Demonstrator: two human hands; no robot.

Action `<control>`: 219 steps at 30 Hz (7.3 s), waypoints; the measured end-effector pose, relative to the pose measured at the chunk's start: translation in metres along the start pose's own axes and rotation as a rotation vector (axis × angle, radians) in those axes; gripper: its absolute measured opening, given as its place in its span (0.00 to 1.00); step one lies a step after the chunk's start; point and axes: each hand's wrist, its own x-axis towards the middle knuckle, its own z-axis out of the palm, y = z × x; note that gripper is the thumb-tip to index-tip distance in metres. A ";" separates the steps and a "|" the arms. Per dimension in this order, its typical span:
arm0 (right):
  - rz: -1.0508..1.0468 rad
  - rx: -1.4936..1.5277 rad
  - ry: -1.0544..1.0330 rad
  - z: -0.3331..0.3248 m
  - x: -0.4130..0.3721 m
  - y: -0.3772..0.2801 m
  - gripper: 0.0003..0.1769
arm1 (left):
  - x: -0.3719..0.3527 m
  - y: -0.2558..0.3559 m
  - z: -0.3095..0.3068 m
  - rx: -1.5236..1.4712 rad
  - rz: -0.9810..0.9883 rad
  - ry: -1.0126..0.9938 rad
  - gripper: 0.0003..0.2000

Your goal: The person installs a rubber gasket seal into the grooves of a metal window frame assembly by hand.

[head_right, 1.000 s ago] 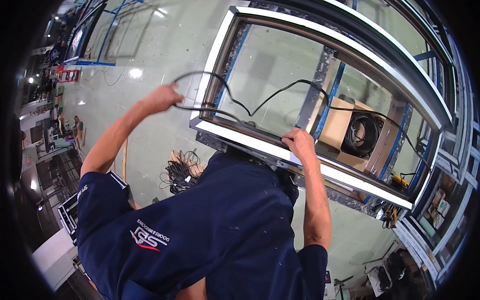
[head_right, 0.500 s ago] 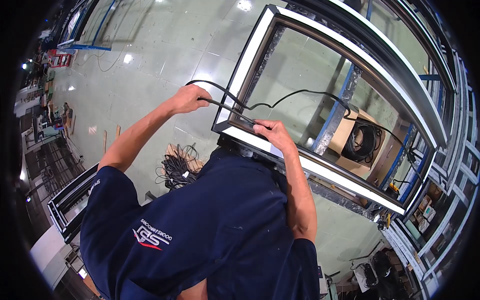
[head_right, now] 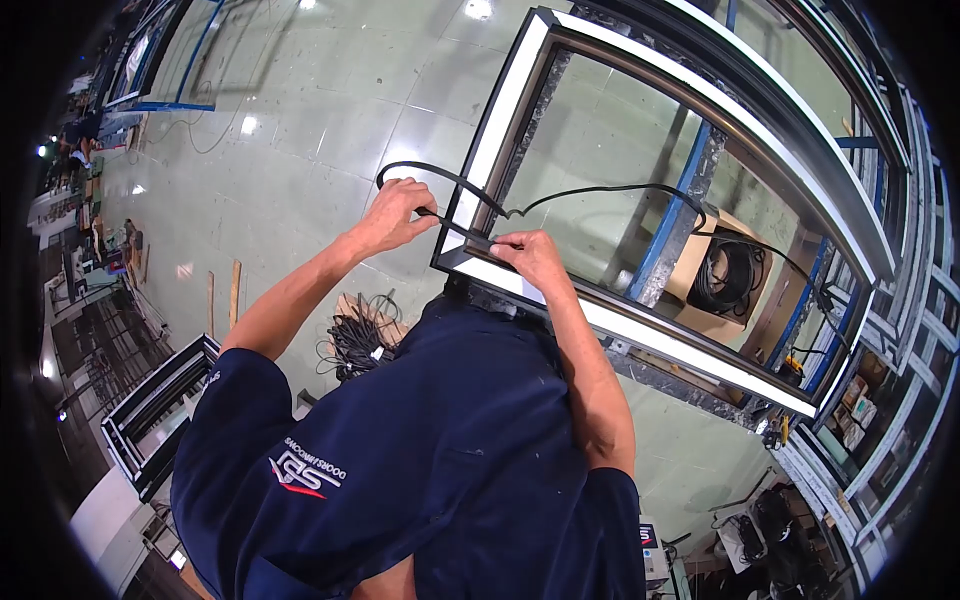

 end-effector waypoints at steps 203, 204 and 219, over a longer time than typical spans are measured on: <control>0.020 0.804 -0.146 -0.320 -0.436 0.263 0.44 | 0.160 0.447 0.280 -0.721 -0.357 -0.447 0.08; 0.103 0.735 -0.169 -0.314 -0.430 0.258 0.42 | 0.158 0.451 0.278 -0.770 -0.359 -0.431 0.09; 0.010 0.215 0.513 -0.209 -0.353 0.242 0.31 | 0.150 0.435 0.282 -0.867 -0.358 -0.426 0.08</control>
